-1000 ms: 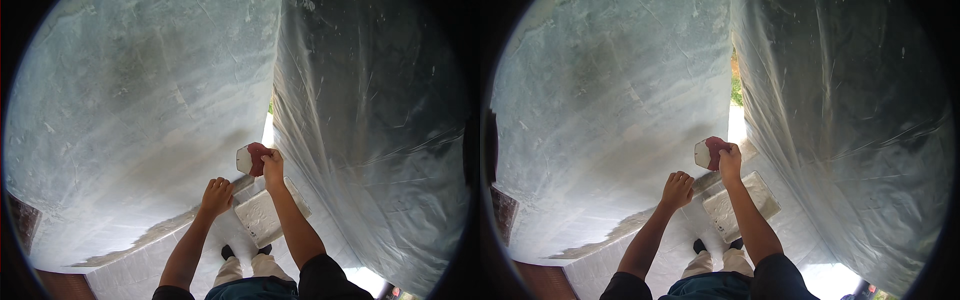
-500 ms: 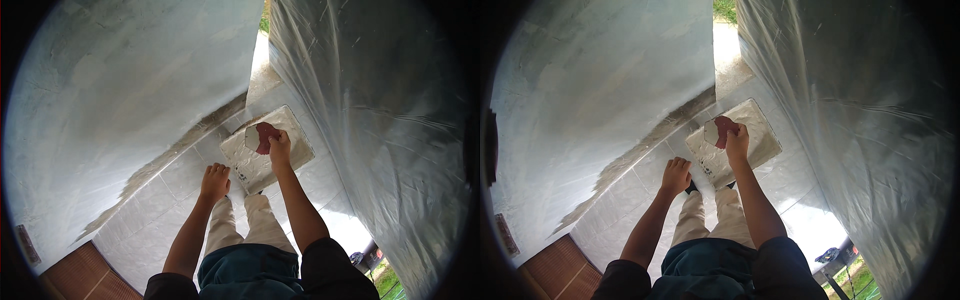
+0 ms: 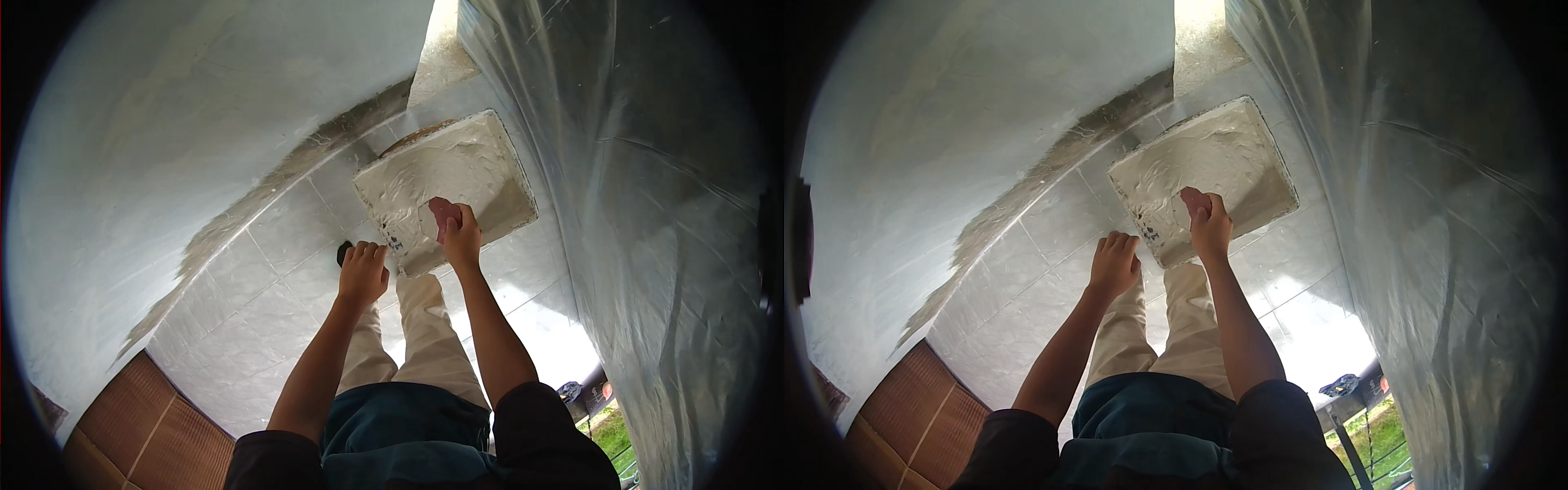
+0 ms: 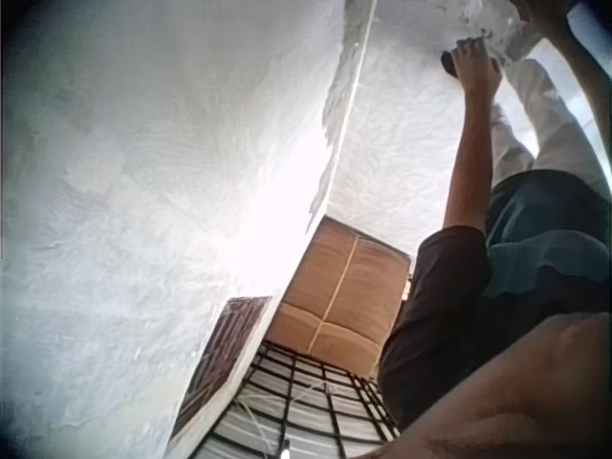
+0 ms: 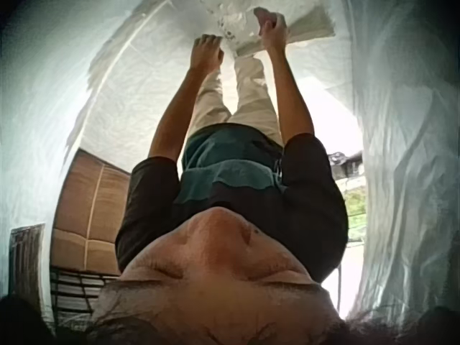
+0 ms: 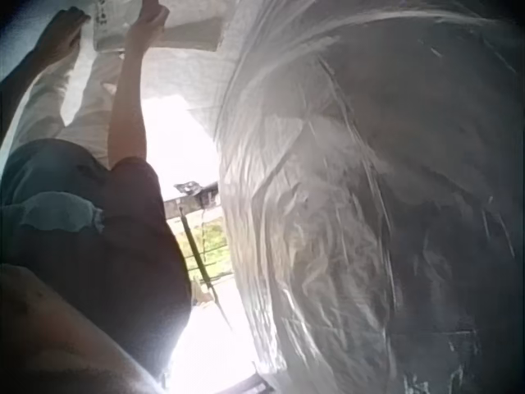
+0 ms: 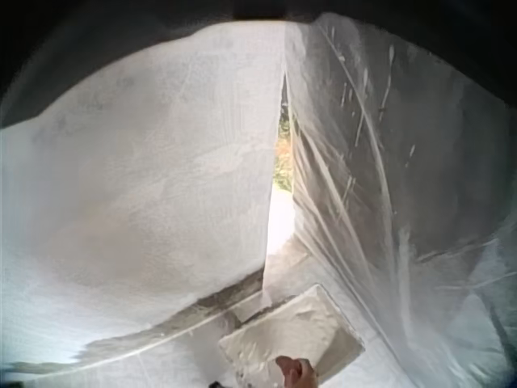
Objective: The person applies wall putty to a wall using a putty knife, smoothing the putty over a damaged area.
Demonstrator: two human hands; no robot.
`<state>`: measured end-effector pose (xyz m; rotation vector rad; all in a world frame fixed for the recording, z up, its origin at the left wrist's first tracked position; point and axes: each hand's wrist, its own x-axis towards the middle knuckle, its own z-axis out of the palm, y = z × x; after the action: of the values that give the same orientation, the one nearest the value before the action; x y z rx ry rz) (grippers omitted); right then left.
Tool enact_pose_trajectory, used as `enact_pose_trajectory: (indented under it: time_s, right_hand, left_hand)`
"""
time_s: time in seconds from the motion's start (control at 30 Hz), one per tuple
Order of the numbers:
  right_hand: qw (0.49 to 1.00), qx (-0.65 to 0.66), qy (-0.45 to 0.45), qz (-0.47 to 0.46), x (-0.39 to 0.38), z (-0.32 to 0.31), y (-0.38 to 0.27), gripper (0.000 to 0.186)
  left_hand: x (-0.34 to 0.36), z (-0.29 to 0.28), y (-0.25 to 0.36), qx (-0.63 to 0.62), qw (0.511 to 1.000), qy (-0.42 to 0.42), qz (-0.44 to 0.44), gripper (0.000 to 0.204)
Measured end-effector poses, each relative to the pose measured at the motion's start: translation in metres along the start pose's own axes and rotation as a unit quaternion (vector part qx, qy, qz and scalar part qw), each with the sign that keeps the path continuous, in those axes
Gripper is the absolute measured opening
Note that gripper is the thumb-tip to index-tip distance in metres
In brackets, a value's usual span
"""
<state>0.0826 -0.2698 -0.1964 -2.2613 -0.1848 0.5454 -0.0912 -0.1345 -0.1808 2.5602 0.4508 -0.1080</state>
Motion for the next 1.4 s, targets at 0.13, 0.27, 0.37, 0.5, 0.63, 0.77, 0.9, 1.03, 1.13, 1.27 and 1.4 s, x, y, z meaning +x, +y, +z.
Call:
enact_pose_trajectory:
  time_s: [0.13,0.27,0.37,0.5,0.63,0.77,0.9,1.03,1.13,1.27,1.4]
  right_hand:
    - [0.999,-0.026,-0.002,-0.035,-0.009,0.008,0.008,0.028]
    - [0.997,-0.042,0.003,-0.069,-0.014,0.018,0.014,0.027]
    - [0.997,-0.029,0.016,-0.064,-0.016,0.024,0.022,0.027]
    - [0.998,-0.028,0.019,-0.058,-0.018,0.029,0.019,0.028]
    - [0.997,-0.026,0.024,-0.068,-0.018,0.033,0.020,0.028]
    - [0.997,-0.031,0.025,-0.071,-0.017,0.034,0.019,0.028]
    - [0.998,-0.038,0.026,-0.048,-0.017,0.033,0.015,0.028]
    - [0.996,-0.065,0.031,-0.051,-0.019,0.034,0.012,0.028]
    - [0.996,-0.069,0.033,-0.039,-0.020,0.033,0.014,0.029]
    - [0.997,-0.067,0.038,-0.027,-0.024,0.036,0.019,0.029]
    - [0.997,-0.069,0.033,-0.005,-0.027,0.035,0.019,0.029]
  left_hand:
    - [-0.010,0.015,-0.002,-0.001,1.000,-0.006,0.009,0.034]
    - [-0.018,0.024,-0.003,-0.025,1.000,-0.007,-0.009,0.033]
    - [-0.021,0.026,-0.004,-0.036,0.999,-0.002,-0.018,0.031]
    - [-0.020,0.026,-0.006,-0.037,0.999,0.002,-0.022,0.031]
    - [-0.016,0.027,-0.009,-0.025,1.000,-0.007,-0.017,0.033]
    - [-0.010,0.026,-0.010,-0.019,1.000,0.005,-0.014,0.033]
    - [-0.008,0.027,-0.011,-0.031,0.999,0.015,-0.023,0.032]
    - [-0.010,0.028,-0.015,-0.024,0.999,0.004,-0.030,0.034]
    - [-0.010,0.028,-0.015,-0.036,0.999,0.004,-0.030,0.035]
    - [-0.010,0.027,-0.018,-0.032,0.999,-0.002,-0.037,0.033]
    - [-0.008,0.026,-0.020,-0.033,0.999,-0.001,-0.039,0.032]
